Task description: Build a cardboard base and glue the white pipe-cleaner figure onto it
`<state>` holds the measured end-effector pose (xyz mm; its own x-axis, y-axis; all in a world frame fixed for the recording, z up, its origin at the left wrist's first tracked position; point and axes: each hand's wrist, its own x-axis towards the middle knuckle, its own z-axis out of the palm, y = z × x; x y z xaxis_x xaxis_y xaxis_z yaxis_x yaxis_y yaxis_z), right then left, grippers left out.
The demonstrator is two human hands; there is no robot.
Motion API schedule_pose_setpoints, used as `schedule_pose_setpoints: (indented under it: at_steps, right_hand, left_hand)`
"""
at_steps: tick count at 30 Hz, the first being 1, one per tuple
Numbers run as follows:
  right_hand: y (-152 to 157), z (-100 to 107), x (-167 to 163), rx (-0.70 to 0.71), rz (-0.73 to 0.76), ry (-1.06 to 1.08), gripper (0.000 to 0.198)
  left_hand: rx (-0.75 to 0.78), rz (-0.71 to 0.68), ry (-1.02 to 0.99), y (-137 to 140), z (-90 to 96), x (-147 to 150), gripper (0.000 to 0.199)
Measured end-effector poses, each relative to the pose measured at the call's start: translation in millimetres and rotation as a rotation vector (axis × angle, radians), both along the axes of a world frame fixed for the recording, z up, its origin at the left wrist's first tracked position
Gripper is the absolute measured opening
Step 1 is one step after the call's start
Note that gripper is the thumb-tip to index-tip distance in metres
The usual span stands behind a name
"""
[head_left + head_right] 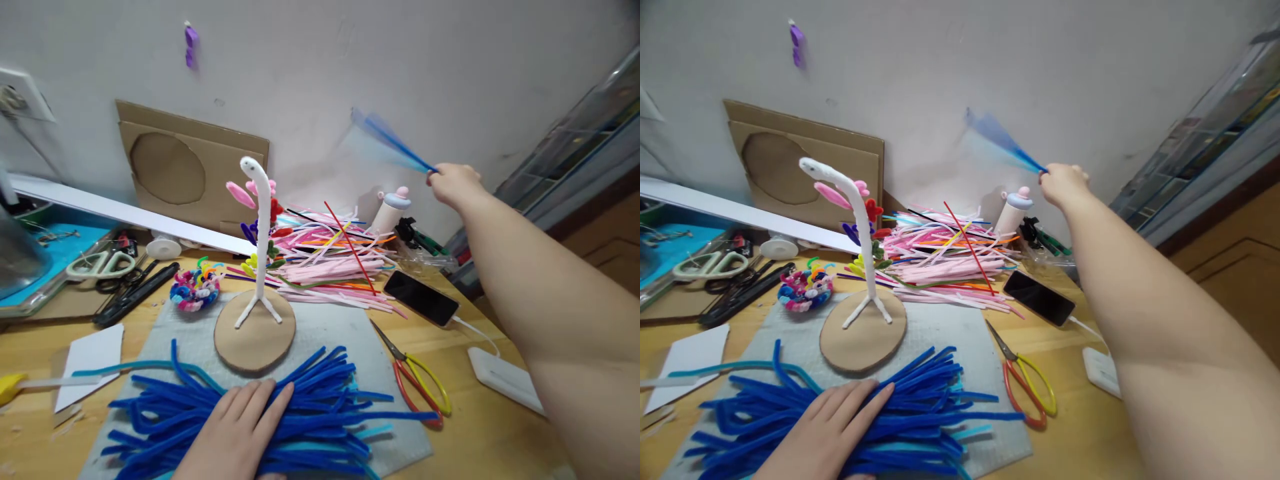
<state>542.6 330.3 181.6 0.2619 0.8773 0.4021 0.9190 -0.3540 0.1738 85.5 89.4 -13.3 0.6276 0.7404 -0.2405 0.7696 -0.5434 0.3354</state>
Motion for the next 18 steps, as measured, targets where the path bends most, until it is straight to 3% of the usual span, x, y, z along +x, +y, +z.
schedule_pose_setpoints:
  at_steps: [3,8,13,18]
  right_hand:
    - [-4,-20,14,-0.059,0.051,0.109,0.03]
    - [-15,-97,9,-0.363,0.277,0.157,0.029]
    - [-11,-154,10,-0.676,0.206,0.107,0.021]
    - [9,-181,14,-0.762,0.133,0.049,0.023]
  left_hand:
    - [-0.005,0.005,-0.005,-1,2.7,1,0.079]
    - [0.01,0.018,-0.017,-1,2.3,-1,0.078]
    - [0.0,-0.014,-0.018,-1,-2.5,-3,0.083]
    - [-0.002,-0.004,-0.015,1,-0.4,-3,0.085]
